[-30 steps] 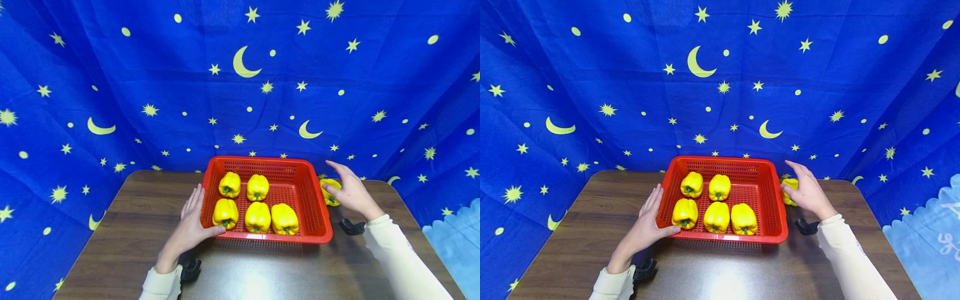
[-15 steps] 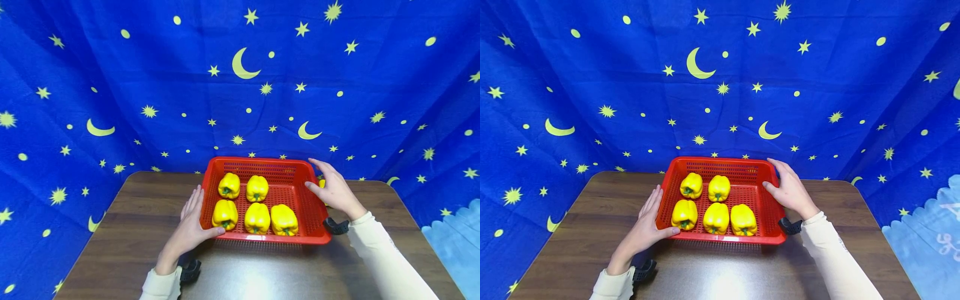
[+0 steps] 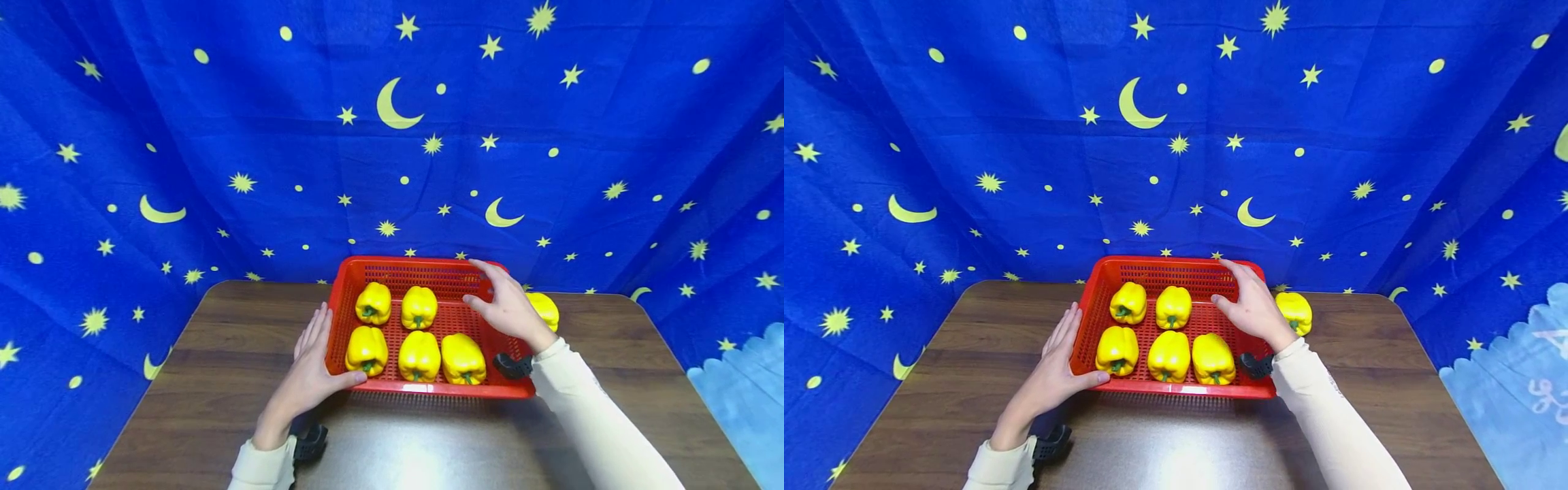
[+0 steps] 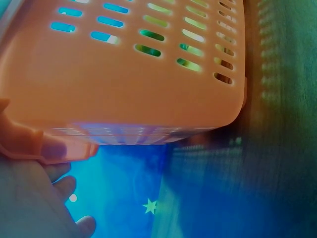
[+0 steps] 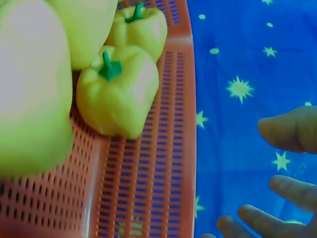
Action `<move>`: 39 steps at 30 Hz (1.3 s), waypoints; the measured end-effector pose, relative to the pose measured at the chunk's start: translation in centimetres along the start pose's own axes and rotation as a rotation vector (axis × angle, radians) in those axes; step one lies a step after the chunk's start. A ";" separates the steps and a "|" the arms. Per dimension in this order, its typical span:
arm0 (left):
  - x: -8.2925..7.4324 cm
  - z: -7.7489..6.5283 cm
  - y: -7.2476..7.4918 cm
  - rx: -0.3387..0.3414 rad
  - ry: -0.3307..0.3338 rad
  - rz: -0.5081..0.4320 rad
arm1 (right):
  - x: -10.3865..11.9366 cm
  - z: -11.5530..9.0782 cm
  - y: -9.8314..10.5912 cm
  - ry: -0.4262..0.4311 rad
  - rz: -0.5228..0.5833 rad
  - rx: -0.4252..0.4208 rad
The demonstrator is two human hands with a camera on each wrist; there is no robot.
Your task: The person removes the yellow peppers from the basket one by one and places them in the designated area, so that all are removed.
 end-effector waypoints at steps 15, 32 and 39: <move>-0.2 0.1 0.0 0.005 0.008 0.000 | 0.3 2.4 -4.2 -0.076 0.155 0.100; -0.2 0.1 0.1 -0.001 -0.007 0.012 | -0.6 3.6 -8.1 -0.200 0.252 0.264; -0.2 0.0 0.0 -0.001 0.001 0.012 | -0.7 4.3 -9.5 -0.203 0.198 0.323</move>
Point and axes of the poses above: each hand's wrist, its own z-axis towards the middle knuckle, its own y-axis out of the back of the hand, x = y × z, the point moved 8 cm from there along z, towards the middle knuckle, and after that the axes turned 2 degrees about y, right-handed, at the moved point
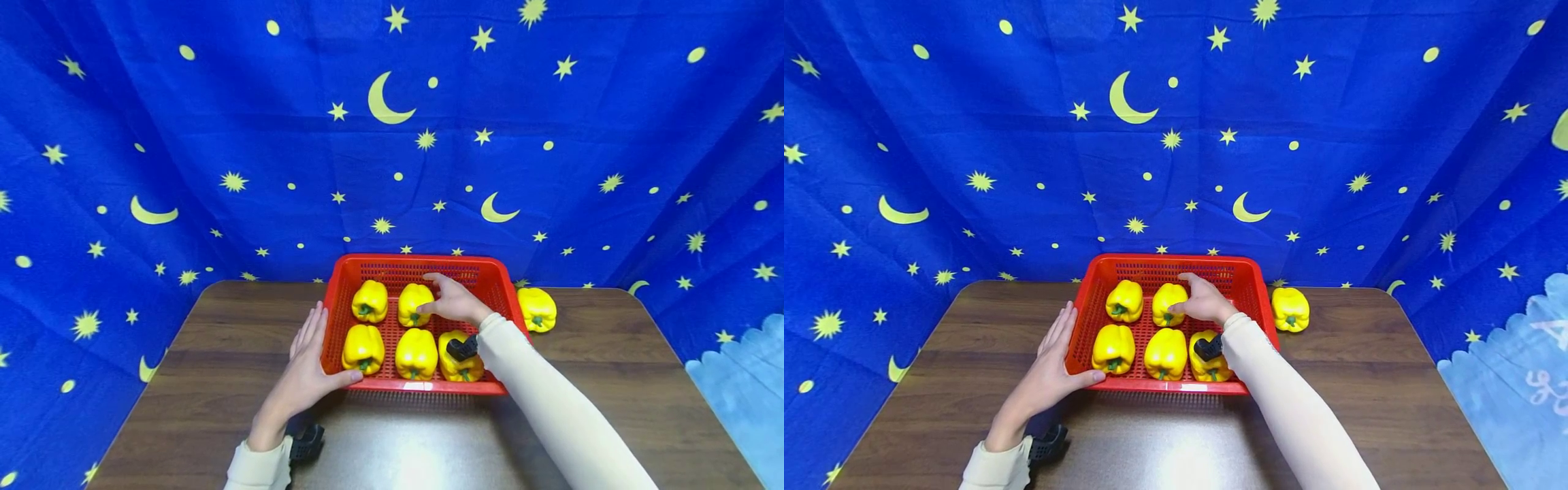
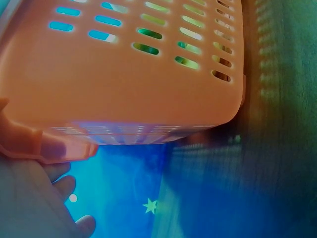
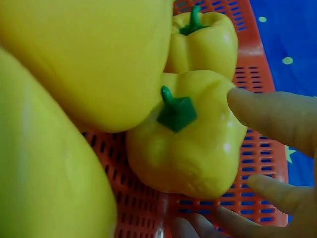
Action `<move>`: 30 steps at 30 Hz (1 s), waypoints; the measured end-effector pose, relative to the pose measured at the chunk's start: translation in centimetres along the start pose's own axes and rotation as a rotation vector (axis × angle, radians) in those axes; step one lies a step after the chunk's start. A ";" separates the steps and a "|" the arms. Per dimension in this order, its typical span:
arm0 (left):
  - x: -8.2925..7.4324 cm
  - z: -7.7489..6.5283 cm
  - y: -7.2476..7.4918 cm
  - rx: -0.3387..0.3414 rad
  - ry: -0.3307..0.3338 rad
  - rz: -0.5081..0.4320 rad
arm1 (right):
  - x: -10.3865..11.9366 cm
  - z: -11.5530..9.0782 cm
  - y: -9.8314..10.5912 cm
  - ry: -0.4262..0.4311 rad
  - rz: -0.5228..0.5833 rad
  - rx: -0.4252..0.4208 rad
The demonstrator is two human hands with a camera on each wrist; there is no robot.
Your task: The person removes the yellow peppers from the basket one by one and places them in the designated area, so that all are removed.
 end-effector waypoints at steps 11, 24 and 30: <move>0.1 -0.1 0.0 -0.002 0.002 0.008 | 0.0 0.7 -1.2 -0.004 -0.125 0.067; 0.0 -0.2 0.1 0.001 -0.022 -0.002 | 0.6 1.0 -1.8 0.006 -0.219 0.086; 0.0 -0.2 0.1 -0.007 -0.032 -0.004 | 0.4 1.3 -1.8 0.009 -0.246 0.082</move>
Point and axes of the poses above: each hand's wrist, its own z-axis towards the middle knuckle, its own y-axis out of the back of the hand, x = y × z, the point moved 8 cm from there along z, towards the middle knuckle, and after that the axes turned 2 degrees about y, right-handed, at the moved point
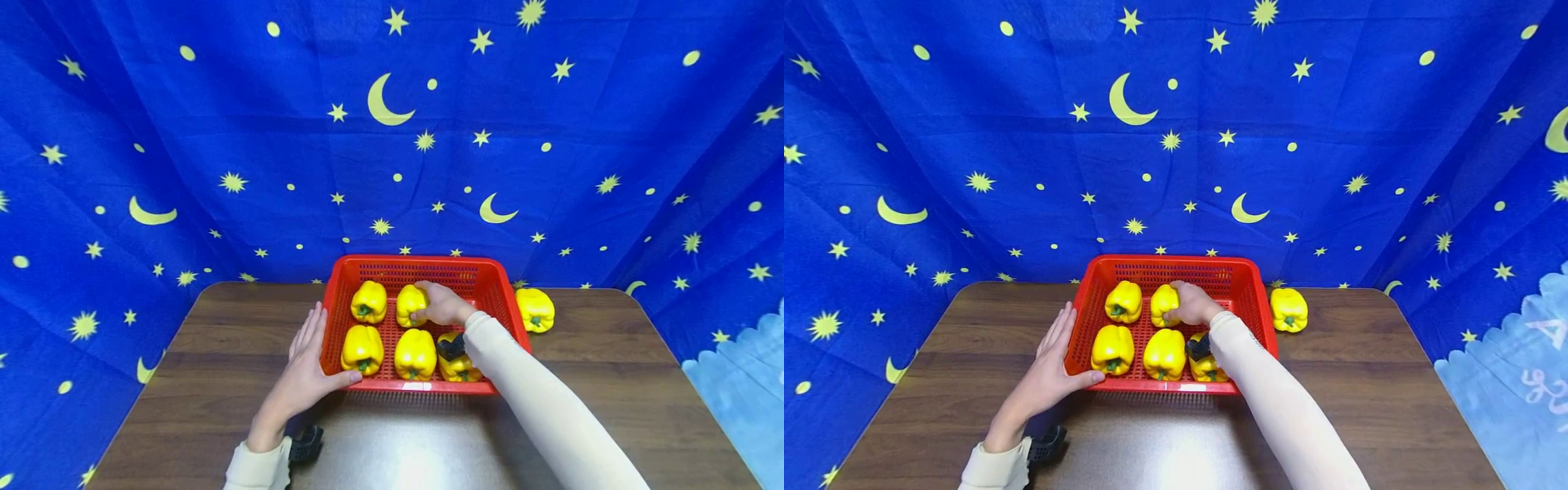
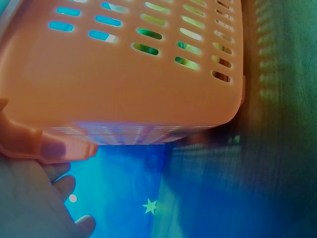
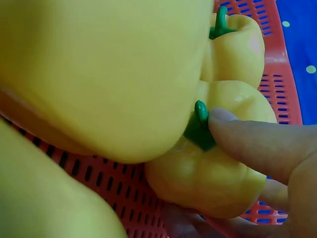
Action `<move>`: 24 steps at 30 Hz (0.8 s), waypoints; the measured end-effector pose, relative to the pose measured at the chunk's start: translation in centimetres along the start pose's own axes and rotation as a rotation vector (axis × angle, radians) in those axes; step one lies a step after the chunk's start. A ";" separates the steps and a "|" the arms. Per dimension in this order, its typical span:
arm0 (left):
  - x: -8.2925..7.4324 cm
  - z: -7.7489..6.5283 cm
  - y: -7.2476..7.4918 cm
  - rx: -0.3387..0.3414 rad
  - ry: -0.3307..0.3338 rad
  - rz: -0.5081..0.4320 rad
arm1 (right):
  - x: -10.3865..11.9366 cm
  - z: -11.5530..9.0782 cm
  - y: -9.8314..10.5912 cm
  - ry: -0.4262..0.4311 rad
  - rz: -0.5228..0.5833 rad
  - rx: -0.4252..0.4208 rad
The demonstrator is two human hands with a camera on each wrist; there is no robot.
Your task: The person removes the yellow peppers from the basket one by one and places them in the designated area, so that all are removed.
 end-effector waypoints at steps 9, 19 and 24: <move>0.1 -0.1 0.1 0.001 -0.001 0.003 | 0.3 -0.3 0.5 0.003 0.041 -0.025; 0.0 0.0 0.0 0.001 0.005 0.007 | 1.0 -2.2 2.3 0.043 0.137 -0.084; 0.1 0.0 -0.1 0.001 0.008 0.004 | 1.0 -3.3 3.4 0.062 0.130 -0.115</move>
Point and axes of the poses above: each hand's wrist, its own z-axis towards the middle knuckle, its own y-axis out of the back of the hand, x = y × z, the point moved 8 cm from there along z, towards the middle knuckle, and after that the axes turned 2 degrees about y, right-handed, at the moved point
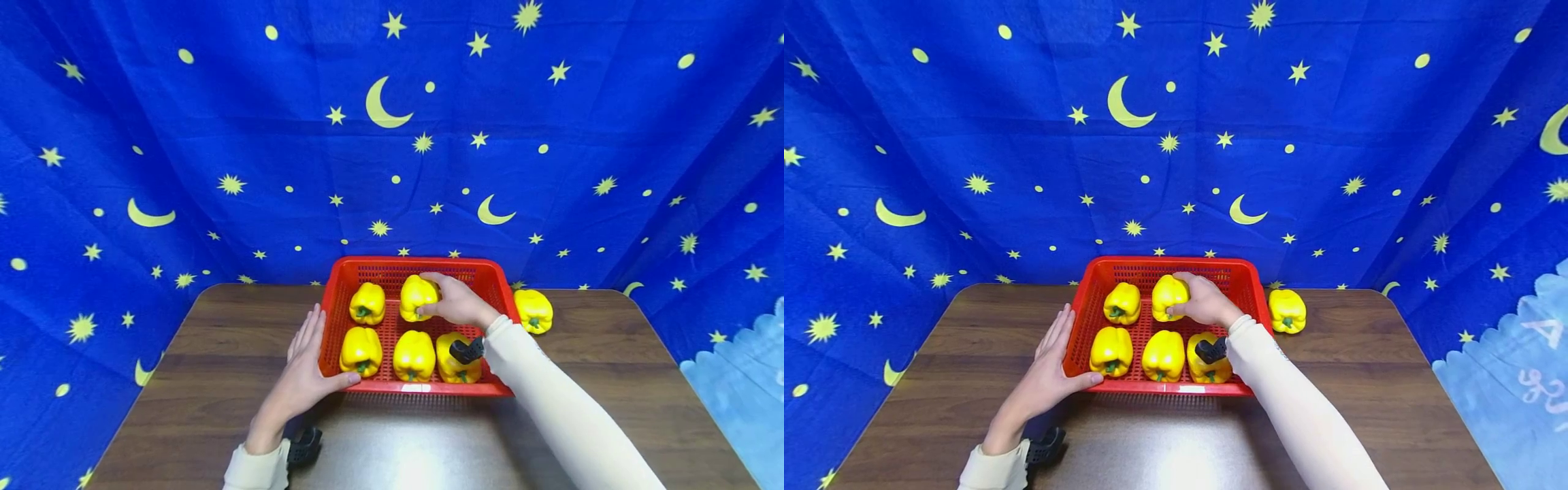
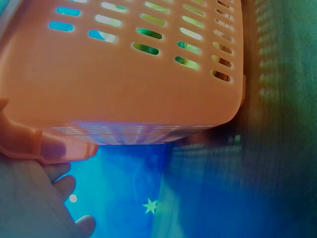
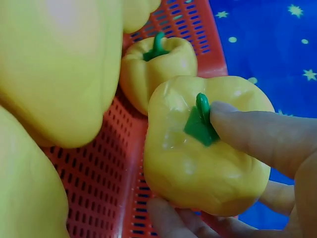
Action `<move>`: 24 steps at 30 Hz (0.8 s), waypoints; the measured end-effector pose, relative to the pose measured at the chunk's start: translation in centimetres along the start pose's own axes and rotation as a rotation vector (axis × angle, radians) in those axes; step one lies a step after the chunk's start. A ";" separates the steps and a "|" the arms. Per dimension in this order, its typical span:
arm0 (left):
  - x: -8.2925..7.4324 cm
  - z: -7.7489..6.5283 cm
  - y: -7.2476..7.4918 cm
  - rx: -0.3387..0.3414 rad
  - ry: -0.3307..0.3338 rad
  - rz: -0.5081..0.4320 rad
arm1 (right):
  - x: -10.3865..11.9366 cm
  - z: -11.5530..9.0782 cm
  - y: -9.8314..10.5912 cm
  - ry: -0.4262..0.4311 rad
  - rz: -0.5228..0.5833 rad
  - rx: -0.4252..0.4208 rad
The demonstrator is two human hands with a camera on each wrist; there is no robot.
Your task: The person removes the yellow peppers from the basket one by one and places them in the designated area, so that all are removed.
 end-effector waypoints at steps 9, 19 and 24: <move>-0.1 0.0 0.0 -0.007 -0.017 0.001 | 0.0 -1.7 1.9 0.022 -0.005 -0.044; 0.0 -0.1 0.0 -0.008 -0.015 0.000 | 0.0 -3.6 3.7 0.078 -0.015 -0.089; 0.1 -0.1 0.0 -0.009 -0.011 0.002 | -0.6 -4.5 4.4 0.079 -0.011 -0.119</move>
Point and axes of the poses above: each hand's wrist, its own z-axis towards the middle knuckle, its own y-axis out of the back of the hand, x = y × z, the point moved 8 cm from there along z, towards the middle knuckle, and after that the axes turned 2 degrees about y, right-handed, at the moved point
